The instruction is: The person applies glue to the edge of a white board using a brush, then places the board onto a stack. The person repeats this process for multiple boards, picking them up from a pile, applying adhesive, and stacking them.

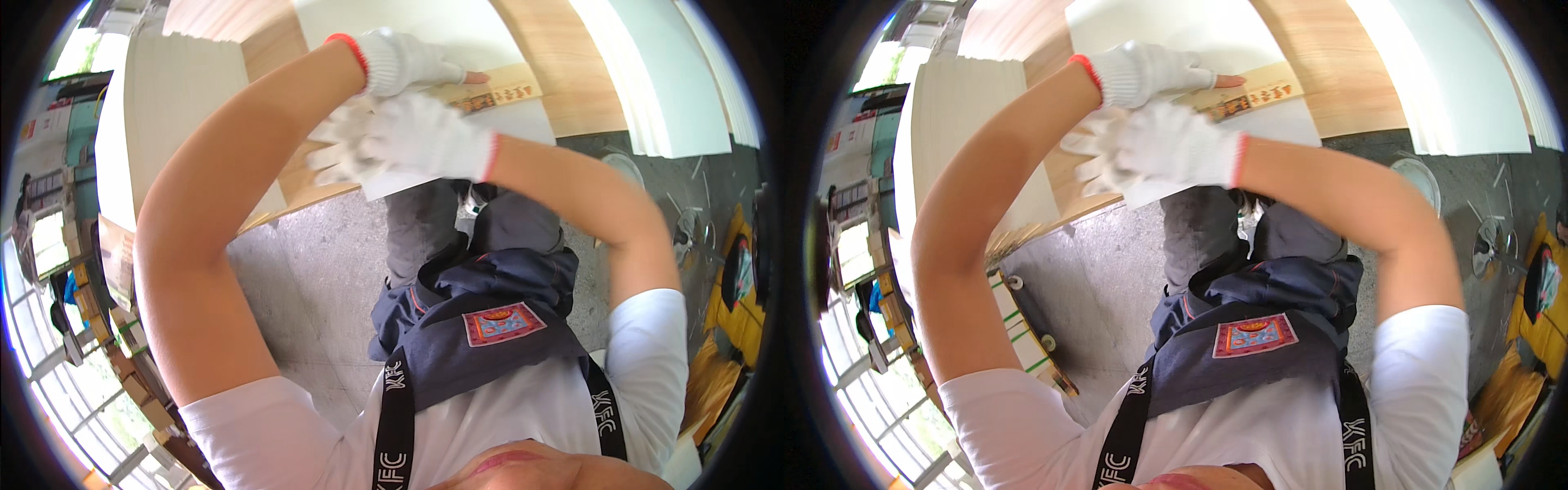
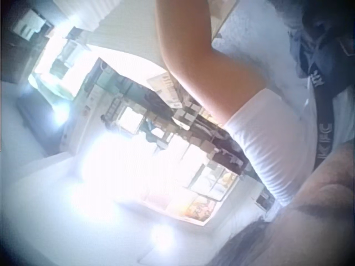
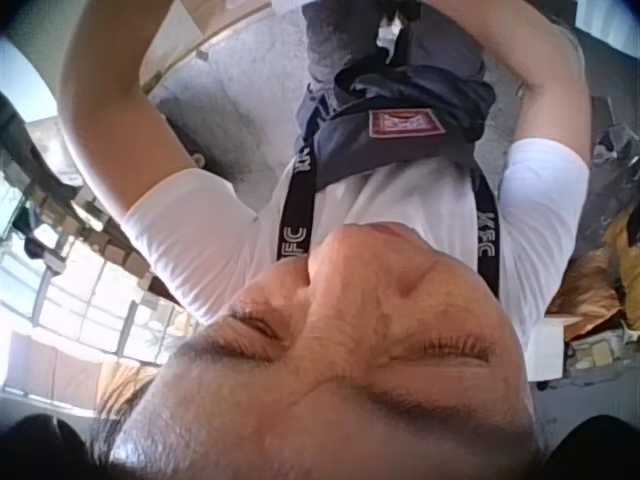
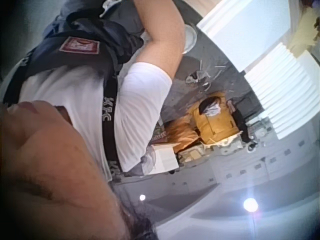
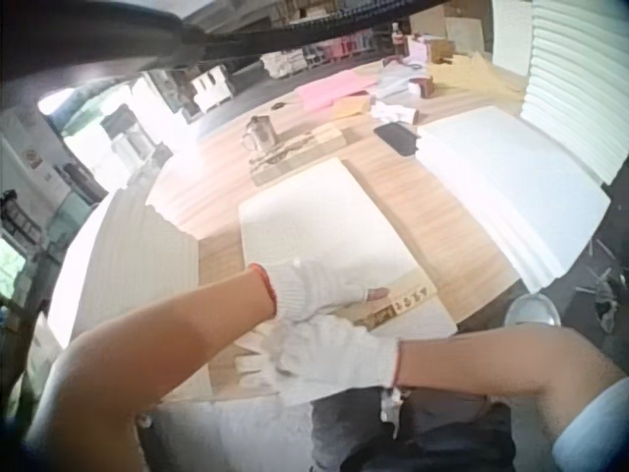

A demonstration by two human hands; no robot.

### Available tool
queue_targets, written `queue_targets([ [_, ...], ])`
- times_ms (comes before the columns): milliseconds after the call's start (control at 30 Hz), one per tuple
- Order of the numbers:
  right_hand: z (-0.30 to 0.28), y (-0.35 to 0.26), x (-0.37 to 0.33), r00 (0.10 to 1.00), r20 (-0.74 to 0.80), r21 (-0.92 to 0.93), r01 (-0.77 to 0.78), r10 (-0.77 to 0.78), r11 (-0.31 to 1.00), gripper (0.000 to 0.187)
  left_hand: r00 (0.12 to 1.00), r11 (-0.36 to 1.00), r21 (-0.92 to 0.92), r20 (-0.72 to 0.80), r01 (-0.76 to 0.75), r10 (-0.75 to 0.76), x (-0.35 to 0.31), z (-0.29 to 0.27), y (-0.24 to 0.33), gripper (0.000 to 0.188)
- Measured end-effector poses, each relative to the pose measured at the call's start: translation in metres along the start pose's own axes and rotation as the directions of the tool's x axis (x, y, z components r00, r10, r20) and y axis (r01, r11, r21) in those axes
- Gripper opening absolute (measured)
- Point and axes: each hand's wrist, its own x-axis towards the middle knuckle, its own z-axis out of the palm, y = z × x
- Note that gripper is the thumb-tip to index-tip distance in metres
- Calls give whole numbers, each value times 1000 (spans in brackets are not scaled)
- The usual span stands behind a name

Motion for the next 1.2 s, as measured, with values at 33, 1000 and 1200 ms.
queue_targets([
  [33, -9, 24, -27, 990, -128, -12, 56, -57, 998, 11, 995, 991, 91, -6, -97, 98, 8, 3, -6, 69],
  [1000, -66, 91, -147, 783, -260, -232, -619, 565, 750, 61, 764, -715, -276, -159, -642, -625, -105, 148, 57, 21],
  [1200, -79, 97, -134, 742, -106, -259, -663, 662, 702, 65, 660, -602, -275, -241, -749, -711, -48, 140, 14, 18],
])
